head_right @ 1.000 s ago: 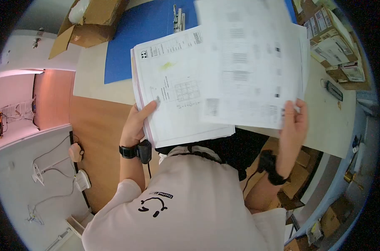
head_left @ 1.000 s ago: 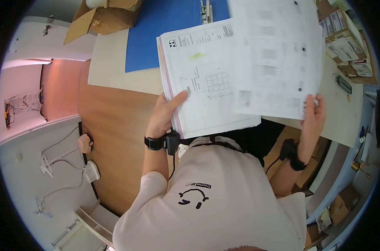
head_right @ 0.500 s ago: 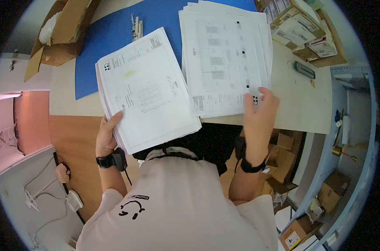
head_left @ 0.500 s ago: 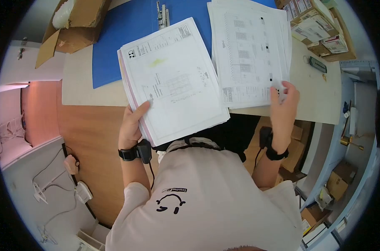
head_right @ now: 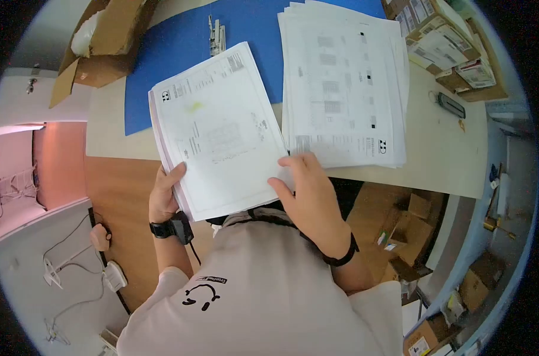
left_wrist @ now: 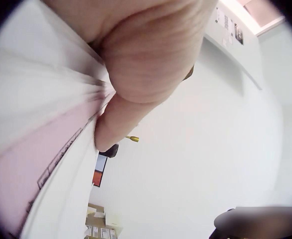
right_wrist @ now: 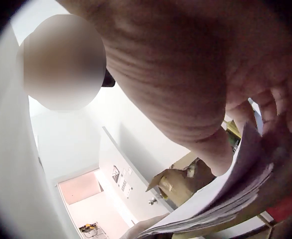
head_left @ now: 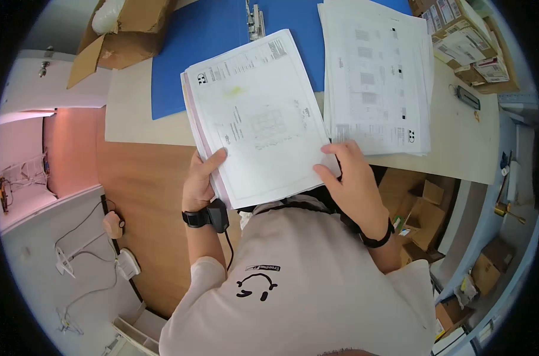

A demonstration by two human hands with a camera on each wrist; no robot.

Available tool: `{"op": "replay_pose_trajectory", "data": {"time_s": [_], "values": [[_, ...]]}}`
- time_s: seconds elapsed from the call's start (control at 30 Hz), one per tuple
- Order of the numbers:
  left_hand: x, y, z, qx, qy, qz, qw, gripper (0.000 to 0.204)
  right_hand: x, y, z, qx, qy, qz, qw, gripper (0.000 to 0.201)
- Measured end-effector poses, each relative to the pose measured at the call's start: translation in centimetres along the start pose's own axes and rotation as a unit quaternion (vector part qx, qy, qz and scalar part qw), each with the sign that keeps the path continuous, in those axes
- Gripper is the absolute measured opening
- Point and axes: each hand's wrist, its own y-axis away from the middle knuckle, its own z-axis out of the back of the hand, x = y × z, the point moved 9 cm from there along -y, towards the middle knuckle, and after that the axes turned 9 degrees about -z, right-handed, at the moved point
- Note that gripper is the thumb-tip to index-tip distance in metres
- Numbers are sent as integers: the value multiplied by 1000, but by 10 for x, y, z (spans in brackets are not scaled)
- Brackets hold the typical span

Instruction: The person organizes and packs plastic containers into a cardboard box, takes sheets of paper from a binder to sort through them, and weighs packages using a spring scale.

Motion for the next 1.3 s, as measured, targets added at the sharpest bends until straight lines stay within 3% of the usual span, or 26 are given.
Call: {"op": "replay_pose_trajectory", "data": {"time_s": [0.07, 0.17, 0.23, 0.37, 0.43, 0.53, 0.67, 0.7, 0.8, 0.87, 1.03, 1.13, 1.23, 1.3], "values": [[-2, 0, -4, -4, -16, -7, 1000, 58, 10, 2, -2, -8, 3, 36, 999, 45], [-3, 2, -1, -16, -18, -3, 1000, 58, 10, 6, -1, -38, -29, 21, 999, 46], [-2, 3, -3, -19, -10, -2, 1000, 57, -4, 6, -5, -34, -99, -47, 993, 42], [-5, 4, -3, -15, -9, -13, 1000, 54, -2, 4, -7, -11, -91, -29, 995, 33], [-4, 3, 7, -15, -5, -15, 1000, 51, -26, 5, -9, -20, -184, -125, 975, 22], [-3, 0, 5, -1, 34, 6, 999, 47, -39, 4, 24, -76, -335, -144, 928, 14], [-7, 1, 2, -5, 25, -5, 1000, 47, -75, 5, 104, -245, -346, -146, 894, 21], [-7, 2, 2, 5, 23, -6, 1000, 46, -87, 3, 115, -243, -345, -146, 895, 21], [-5, 1, 10, 12, 17, -3, 1000, 47, -121, -2, 139, -277, -267, -178, 906, 29], [1, -3, 5, 22, 22, 10, 999, 47, -138, -13, 146, -281, -8, -204, 938, 44], [-3, 0, 5, 22, 35, 0, 999, 49, -94, 11, 151, -369, 94, -269, 885, 55], [1, -1, 8, 24, 50, 7, 998, 50, -63, 15, 125, -298, 66, -224, 926, 41], [2, -1, 10, 24, 58, 8, 998, 50, -25, 11, 53, -121, 0, -118, 986, 32], [3, -1, 11, 27, 53, 13, 998, 51, -14, 7, 19, -47, 20, -67, 996, 34]]}}
